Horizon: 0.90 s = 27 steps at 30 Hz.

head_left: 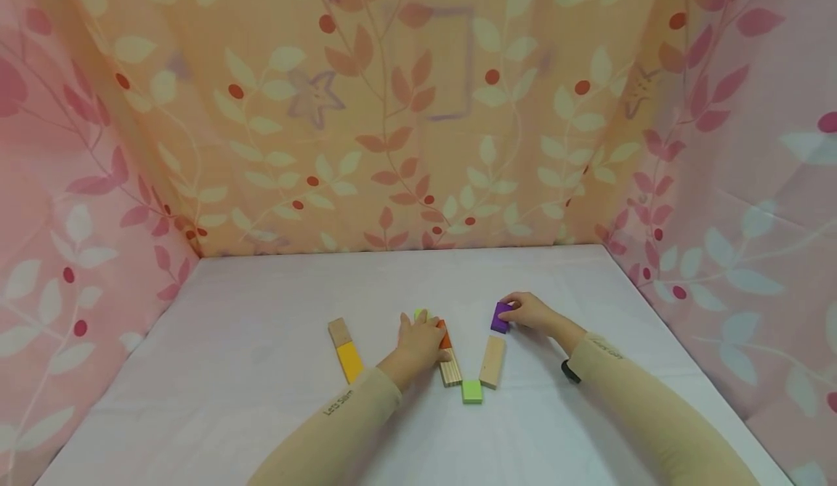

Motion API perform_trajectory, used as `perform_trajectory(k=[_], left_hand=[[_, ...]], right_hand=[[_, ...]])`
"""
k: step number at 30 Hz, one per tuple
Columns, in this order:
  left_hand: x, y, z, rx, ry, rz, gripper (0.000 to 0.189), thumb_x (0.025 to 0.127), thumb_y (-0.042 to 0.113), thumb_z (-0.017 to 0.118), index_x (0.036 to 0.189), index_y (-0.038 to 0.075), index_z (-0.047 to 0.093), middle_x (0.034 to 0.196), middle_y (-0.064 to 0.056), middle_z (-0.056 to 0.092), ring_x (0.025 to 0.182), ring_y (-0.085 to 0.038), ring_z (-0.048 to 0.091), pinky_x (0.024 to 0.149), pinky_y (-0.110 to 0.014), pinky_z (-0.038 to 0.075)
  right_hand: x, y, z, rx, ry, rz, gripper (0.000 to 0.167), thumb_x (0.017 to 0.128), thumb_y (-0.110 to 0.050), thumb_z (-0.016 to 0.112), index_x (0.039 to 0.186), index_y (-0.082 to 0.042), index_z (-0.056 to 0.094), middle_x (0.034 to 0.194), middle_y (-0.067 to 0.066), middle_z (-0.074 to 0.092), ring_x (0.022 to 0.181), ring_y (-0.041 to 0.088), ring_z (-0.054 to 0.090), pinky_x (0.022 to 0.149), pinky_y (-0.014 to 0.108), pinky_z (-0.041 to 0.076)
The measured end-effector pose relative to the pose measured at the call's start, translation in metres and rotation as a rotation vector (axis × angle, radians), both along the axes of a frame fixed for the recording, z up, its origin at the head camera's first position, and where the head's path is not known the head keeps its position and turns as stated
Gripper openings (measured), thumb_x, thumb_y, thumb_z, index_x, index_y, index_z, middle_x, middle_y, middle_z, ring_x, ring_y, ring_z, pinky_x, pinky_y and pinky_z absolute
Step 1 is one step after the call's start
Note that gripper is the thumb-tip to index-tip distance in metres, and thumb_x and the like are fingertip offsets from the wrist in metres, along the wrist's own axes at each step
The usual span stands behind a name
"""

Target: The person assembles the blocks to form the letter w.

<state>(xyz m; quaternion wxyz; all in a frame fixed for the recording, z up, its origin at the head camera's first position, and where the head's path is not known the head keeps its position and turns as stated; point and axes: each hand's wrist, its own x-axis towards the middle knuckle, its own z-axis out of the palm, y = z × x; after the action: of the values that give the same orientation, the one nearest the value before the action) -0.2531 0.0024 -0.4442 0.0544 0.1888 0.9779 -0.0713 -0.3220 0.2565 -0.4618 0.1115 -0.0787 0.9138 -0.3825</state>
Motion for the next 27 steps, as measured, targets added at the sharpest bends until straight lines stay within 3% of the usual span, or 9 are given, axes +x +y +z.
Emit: perform_trajectory(k=[4,14,27], left_hand=[[0.0003,-0.0019,-0.0004,-0.001,-0.005,0.002,0.064,0.083,0.058,0.061,0.137,0.024,0.058,0.145,0.004,0.049,0.141,-0.021,0.032,0.110,-0.055,0.027],[-0.0024,-0.0049,-0.0036,0.060,0.012,-0.012,0.062,0.080,0.055,0.066,0.132,0.021,0.063,0.142,0.000,0.052,0.140,-0.030,0.033,0.108,-0.055,0.030],[-0.0038,-0.0085,-0.0030,0.105,0.016,-0.037,0.064,0.082,0.053,0.067,0.134,0.016,0.060,0.144,-0.008,0.048,0.140,-0.035,0.032,0.108,-0.056,0.030]], right_hand=[[0.0009,-0.0028,-0.0005,0.000,-0.002,0.014,0.040,0.086,-0.012,0.073,0.118,0.007,0.060,0.095,0.016,0.060,0.084,0.024,0.053,0.071,0.034,0.046],[0.0016,-0.0063,-0.0003,-0.032,-0.053,0.046,0.037,0.085,-0.013,0.075,0.115,0.004,0.062,0.091,0.010,0.056,0.083,0.022,0.050,0.069,0.031,0.042],[0.0033,-0.0032,-0.0002,-0.024,-0.072,0.081,0.040,0.087,-0.015,0.073,0.118,0.006,0.059,0.099,0.014,0.058,0.091,0.026,0.052,0.075,0.035,0.046]])
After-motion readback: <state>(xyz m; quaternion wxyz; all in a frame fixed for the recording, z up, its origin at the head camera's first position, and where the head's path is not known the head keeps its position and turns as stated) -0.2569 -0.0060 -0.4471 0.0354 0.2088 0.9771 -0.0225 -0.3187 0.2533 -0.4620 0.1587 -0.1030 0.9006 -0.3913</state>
